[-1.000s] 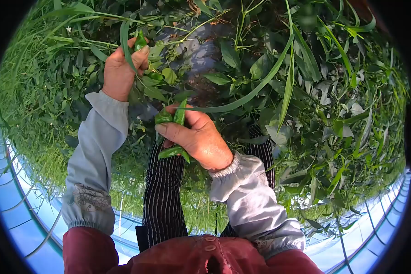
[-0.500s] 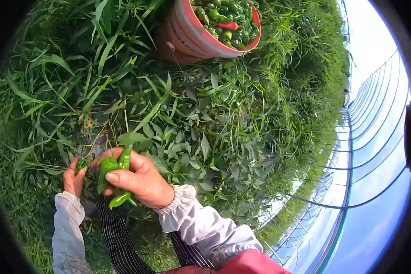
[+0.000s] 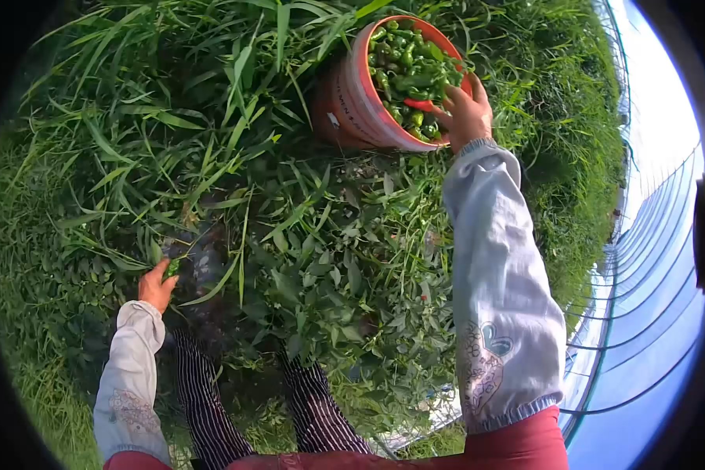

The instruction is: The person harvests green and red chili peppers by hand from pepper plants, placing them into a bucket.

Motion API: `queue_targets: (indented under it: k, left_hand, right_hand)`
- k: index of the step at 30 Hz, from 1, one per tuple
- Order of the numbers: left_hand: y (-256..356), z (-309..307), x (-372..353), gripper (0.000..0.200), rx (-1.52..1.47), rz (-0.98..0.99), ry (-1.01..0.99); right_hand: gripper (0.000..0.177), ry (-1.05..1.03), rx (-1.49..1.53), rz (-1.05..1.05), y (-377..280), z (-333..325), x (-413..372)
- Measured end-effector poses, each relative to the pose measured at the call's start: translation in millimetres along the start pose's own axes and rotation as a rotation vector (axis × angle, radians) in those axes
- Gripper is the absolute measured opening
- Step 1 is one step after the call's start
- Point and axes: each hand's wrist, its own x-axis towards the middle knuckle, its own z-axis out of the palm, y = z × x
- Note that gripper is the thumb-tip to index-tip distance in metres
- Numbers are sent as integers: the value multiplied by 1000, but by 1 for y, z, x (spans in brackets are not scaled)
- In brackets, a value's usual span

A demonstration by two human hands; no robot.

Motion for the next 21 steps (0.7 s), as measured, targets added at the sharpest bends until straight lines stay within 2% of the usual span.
queue_targets:
  k: [1,2,4,5,6,7,8,9,10,11,13,14,16,19,20,21]
  left_hand:
    - [16,-8,-7,45,22,-35,-21]
    - [13,-9,-11,45,78,-40,-31]
    - [3,-1,-10,45,78,-32,-61]
    - [12,-5,-10,43,40,-121,-107]
    - [8,1,-8,42,64,-61,-82]
    - [17,-6,-6,42,55,-123,-150]
    - [20,-8,-1,42,122,-63,-160]
    - [13,-7,2,42,45,-49,-148]
    - [33,-30,-3,42,59,-49,-227]
    - [36,-36,-6,49,83,6,-218]
    - [19,-28,-4,57,98,133,-157]
    - [15,-27,-5,58,100,127,-123]
    - [11,-39,-13,57,82,87,-132]
    - [2,-33,-25,58,-14,205,-57]
    - [-1,-28,-23,57,38,162,-136]
    - [2,-28,-24,57,45,166,-91]
  right_hand:
    - [63,5,98,-96,9,-3,-3]
    - [60,-1,66,-133,13,-6,-5]
    - [41,-60,24,-258,11,17,-49]
    - [31,-121,57,-166,11,36,-82]
    - [26,-203,31,-59,19,58,-118]
    - [23,-400,-30,3,24,88,-164]
    - [22,-646,4,118,38,117,-200]
    - [24,-844,31,274,51,148,-236]
    - [28,-1011,-99,115,91,172,-262]
    - [37,-980,-52,116,128,199,-292]
    - [45,-996,-286,199,175,242,-323]
    - [46,-965,-320,121,192,258,-337]
    - [50,-901,-393,-6,191,275,-351]
    - [48,-980,-614,-34,165,272,-345]
    - [43,-1004,-706,-45,172,271,-341]
    - [43,-1069,-726,-31,180,270,-335]
